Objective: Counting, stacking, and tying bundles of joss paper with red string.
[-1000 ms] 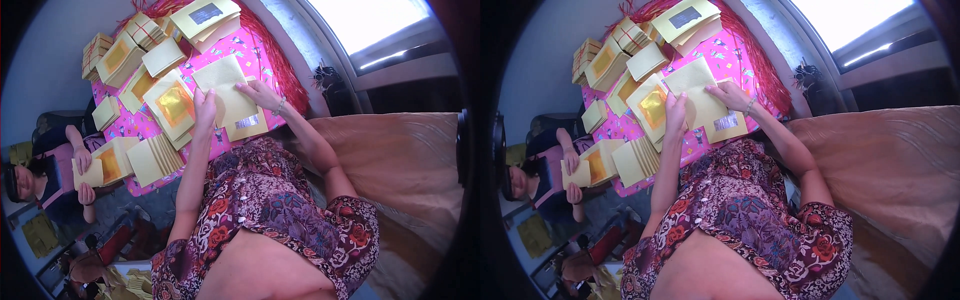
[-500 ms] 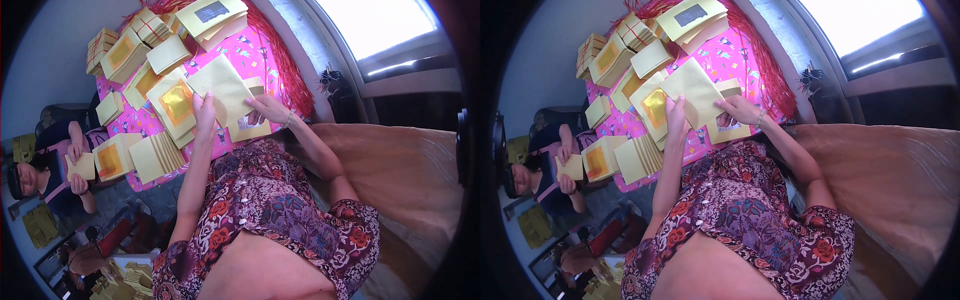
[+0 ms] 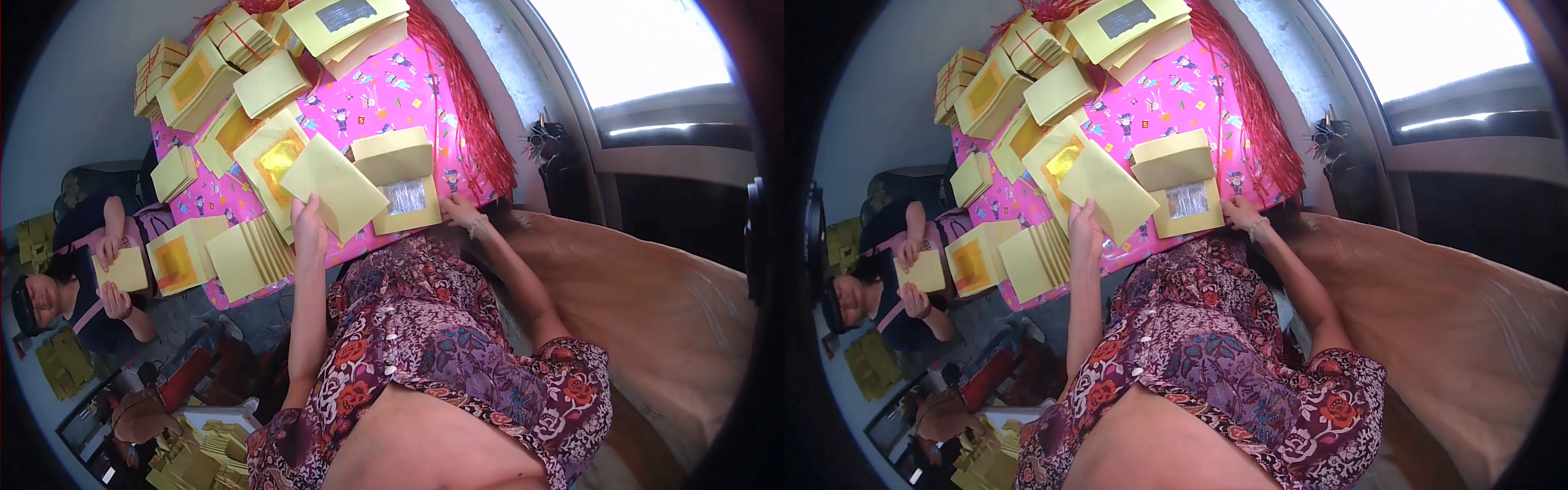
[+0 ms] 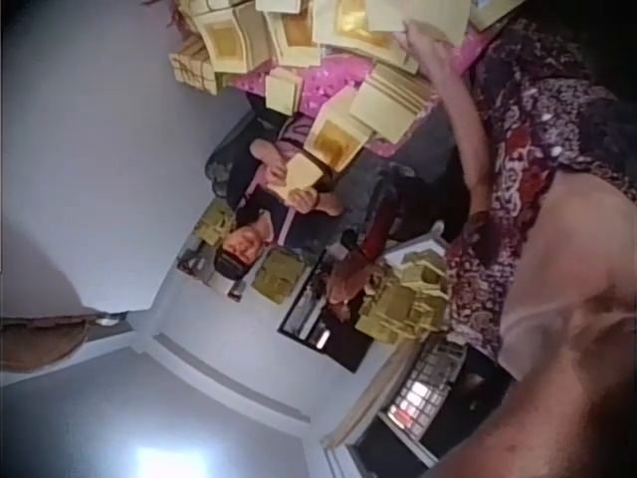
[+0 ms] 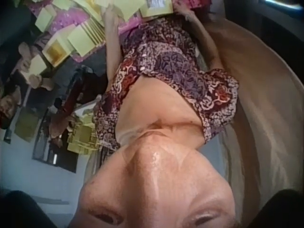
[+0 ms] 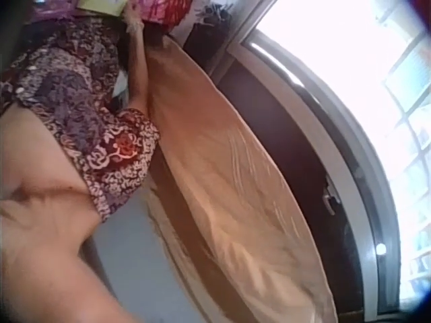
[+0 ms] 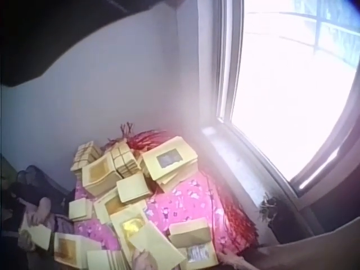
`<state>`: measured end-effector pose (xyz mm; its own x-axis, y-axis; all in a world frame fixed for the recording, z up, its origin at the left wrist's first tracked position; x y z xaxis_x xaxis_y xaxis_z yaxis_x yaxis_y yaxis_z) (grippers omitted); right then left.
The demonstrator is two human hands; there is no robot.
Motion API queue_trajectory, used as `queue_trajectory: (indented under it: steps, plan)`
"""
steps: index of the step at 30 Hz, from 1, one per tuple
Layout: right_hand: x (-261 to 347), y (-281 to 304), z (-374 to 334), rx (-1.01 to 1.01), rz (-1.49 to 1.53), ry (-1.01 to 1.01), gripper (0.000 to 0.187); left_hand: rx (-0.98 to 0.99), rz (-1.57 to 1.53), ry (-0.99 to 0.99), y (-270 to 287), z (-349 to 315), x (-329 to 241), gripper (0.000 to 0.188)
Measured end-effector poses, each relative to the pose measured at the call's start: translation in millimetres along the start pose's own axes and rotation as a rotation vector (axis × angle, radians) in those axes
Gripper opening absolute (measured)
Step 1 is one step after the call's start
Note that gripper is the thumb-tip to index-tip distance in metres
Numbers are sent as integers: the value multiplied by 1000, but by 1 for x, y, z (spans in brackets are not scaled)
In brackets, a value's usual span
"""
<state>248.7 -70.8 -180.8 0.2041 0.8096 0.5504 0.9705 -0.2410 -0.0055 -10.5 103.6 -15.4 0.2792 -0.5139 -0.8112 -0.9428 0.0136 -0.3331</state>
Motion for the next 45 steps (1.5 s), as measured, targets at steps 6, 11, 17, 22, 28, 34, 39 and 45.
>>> queue_trajectory:
  steps: [6,11,17,22,28,34,39,45]
  plan:
    - [-4,-12,-13,-124,236,129,36,-64,12,77,25,-16,15,37]
    - [42,-15,-43,-107,408,173,35,-40,53,94,36,-20,14,37]
    - [91,-23,-24,51,610,401,27,65,189,71,26,-21,4,37]
    - [121,-27,-5,-120,306,561,51,272,480,-27,-7,-8,3,42]
    - [118,-22,15,-104,158,470,38,497,862,-62,-50,53,28,43]
    - [126,-23,1,177,294,276,72,799,1445,-138,-105,101,47,46]
    - [109,-14,6,27,156,600,18,1003,1463,62,-128,109,69,42]
    - [94,-15,18,-225,133,596,20,480,1361,-404,-106,109,44,38]
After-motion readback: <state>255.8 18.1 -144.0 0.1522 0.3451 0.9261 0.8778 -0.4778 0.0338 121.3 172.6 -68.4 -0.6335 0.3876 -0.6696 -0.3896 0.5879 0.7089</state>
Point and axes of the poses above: each hand's wrist, its own z-axis towards the middle knuckle, its own y-axis out of the back of the hand, x = y × z, the point moved 5 cm from there along z, towards the middle knuckle, and after that the axes turned 2 degrees about z, right-handed, at the moved point
